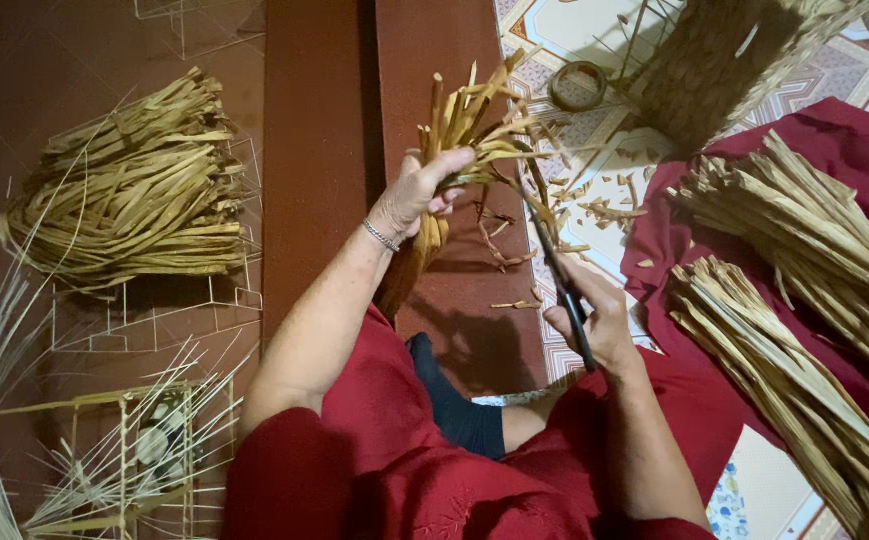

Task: The person sits on the floor and uses shears to trim the ends of dried plant stems. They repeatedly cut the stems, gather the trimmed pieces, and place them into a wire basket while discarding small cuttings onto the floor.

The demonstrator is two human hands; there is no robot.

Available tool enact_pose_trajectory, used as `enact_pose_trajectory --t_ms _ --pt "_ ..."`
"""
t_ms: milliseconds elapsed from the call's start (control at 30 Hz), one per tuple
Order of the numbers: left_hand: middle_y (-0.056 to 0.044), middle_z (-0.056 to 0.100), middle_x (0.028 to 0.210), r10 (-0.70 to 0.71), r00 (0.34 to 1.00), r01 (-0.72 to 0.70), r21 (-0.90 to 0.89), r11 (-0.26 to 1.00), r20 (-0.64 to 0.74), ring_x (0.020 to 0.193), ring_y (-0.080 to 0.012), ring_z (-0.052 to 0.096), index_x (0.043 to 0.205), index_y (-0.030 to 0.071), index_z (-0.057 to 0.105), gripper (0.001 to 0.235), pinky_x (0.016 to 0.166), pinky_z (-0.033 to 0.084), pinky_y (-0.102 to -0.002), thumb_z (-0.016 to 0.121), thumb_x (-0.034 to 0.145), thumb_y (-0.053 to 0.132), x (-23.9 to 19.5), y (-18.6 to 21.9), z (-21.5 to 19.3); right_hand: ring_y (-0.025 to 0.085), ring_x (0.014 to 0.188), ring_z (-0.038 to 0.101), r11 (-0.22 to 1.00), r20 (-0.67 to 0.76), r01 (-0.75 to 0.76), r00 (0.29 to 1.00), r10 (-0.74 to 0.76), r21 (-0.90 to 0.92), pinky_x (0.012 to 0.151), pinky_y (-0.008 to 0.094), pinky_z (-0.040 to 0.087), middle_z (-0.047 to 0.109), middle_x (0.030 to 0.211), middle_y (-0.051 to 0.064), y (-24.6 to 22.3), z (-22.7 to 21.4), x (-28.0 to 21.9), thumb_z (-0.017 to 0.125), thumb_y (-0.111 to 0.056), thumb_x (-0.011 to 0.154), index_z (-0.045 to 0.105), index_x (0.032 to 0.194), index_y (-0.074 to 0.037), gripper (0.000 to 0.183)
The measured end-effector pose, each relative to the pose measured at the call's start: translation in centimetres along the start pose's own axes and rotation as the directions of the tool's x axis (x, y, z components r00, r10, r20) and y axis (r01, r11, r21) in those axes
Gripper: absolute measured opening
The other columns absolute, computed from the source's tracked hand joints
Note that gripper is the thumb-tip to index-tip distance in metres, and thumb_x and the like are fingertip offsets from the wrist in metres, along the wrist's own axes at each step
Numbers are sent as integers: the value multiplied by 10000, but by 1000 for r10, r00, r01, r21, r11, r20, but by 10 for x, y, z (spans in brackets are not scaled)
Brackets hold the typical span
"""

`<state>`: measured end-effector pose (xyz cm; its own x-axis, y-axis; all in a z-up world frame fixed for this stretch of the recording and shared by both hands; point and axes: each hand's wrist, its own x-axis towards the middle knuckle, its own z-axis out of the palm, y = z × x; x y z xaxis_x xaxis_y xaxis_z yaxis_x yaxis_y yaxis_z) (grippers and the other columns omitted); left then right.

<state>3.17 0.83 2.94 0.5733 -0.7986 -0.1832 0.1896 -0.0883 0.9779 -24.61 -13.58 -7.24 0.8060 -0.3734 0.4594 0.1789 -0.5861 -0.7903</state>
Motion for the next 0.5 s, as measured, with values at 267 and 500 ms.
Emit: enact_pose_trajectory --t_ms 267,500 --pt "60 509 634 -37 995 30 -68 997 -95 498 -14 374 837 71 675 219 436 276 -219 758 907 261 2 -1 0 303 817 667 972 -17 -24 1000 20 -232 782 382 517 701 947 164 -19 4 10 859 -385 761 634 1357 -24 733" --pt "54 499 604 -81 984 59 -139 989 -157 494 -18 398 907 90 726 186 422 279 -217 719 909 275 9 -10 4 176 838 636 996 16 -14 1000 13 86 773 329 530 692 993 64 -6 9 1 715 -441 1040 563 1472 -7 631"
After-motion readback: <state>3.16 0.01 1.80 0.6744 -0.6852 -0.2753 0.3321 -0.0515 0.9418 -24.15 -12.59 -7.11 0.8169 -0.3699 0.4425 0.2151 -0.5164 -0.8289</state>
